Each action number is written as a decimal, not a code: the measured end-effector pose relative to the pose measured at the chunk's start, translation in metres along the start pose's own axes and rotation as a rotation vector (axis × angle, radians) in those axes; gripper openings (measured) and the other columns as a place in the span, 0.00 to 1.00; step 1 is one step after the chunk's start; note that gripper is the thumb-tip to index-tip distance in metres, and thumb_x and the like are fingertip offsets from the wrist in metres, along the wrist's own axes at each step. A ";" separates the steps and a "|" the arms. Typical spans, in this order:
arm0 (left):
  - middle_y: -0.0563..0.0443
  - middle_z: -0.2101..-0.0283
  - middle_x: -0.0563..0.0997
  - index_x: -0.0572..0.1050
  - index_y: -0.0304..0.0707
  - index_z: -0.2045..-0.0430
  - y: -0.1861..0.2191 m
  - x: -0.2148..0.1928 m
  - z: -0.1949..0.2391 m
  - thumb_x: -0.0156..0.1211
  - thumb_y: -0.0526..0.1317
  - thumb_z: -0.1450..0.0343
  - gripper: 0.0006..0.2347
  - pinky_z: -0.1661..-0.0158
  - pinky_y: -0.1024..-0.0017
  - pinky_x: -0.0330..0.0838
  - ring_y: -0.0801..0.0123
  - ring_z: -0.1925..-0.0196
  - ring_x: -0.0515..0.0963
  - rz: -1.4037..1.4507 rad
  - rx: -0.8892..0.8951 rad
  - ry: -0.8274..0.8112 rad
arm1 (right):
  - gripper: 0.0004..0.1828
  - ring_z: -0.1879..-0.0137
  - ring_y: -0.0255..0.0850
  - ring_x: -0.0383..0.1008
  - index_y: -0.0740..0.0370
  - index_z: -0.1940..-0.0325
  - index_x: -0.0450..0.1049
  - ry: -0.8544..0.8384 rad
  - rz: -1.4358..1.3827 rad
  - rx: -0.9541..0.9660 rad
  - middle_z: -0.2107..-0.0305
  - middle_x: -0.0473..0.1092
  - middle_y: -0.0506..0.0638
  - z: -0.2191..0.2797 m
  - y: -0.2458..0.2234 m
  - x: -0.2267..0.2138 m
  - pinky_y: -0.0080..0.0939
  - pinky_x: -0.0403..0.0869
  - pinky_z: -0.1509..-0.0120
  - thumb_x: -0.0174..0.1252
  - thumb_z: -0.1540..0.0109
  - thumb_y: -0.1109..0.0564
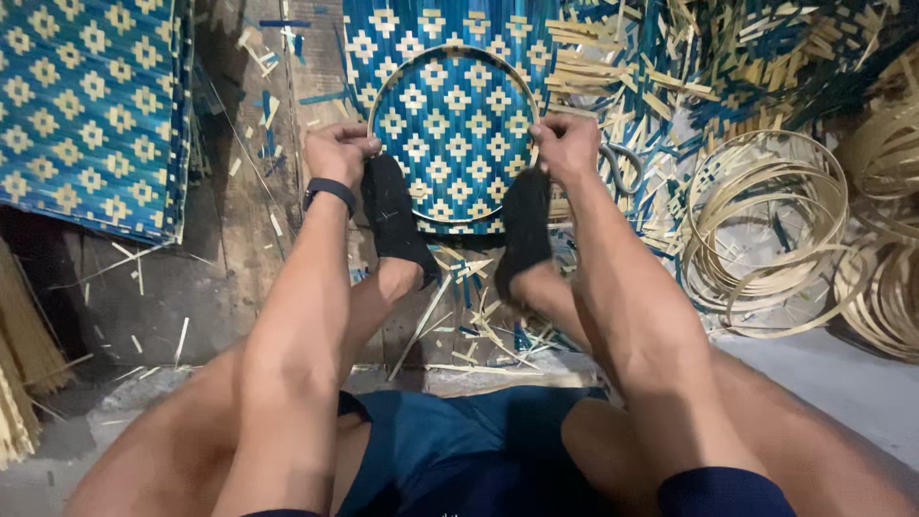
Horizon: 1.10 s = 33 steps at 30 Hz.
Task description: The person places a woven mat onto a circular wooden frame, then uses shears to trim the excess woven material around the edge. The person repeats this process with multiple mats, stacking the finished pieces.
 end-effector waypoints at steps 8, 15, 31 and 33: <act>0.39 0.62 0.83 0.83 0.40 0.56 0.129 0.029 0.013 0.71 0.37 0.36 0.15 0.55 0.56 0.74 0.49 0.58 0.82 -0.839 0.315 -0.006 | 0.31 0.45 0.52 0.75 0.69 0.43 0.75 -0.173 0.350 -0.173 0.50 0.74 0.63 0.022 -0.109 0.000 0.48 0.73 0.38 0.74 0.46 0.53; 0.45 0.44 0.82 0.84 0.42 0.52 0.196 0.114 0.010 0.63 0.42 0.21 0.09 0.40 0.56 0.66 0.49 0.39 0.75 -0.516 0.976 -0.113 | 0.50 0.20 0.63 0.43 0.64 0.24 0.58 -0.353 0.856 -0.860 0.28 0.51 0.67 0.126 -0.150 0.134 0.70 0.42 0.19 0.66 0.47 0.46; 0.54 0.49 0.82 0.85 0.53 0.56 0.172 0.121 -0.018 0.65 0.49 0.28 0.10 0.48 0.61 0.71 0.56 0.48 0.77 -0.557 0.674 -0.074 | 0.48 0.20 0.57 0.49 0.60 0.23 0.61 -0.136 0.754 -0.840 0.28 0.56 0.61 0.151 -0.117 0.148 0.68 0.45 0.18 0.67 0.44 0.43; 0.54 0.50 0.82 0.85 0.55 0.56 0.186 0.122 -0.014 0.65 0.48 0.29 0.11 0.48 0.59 0.70 0.54 0.49 0.76 -0.572 0.672 -0.106 | 0.46 0.23 0.57 0.53 0.61 0.27 0.64 -0.213 0.695 -0.774 0.30 0.59 0.61 0.137 -0.137 0.135 0.68 0.49 0.22 0.67 0.47 0.43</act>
Point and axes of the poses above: each hand's wrist, its own z-axis away from the middle knuckle, its own x-axis out of the palm, y = z × x, the point moved 9 cm from there along -z, towards the middle knuckle
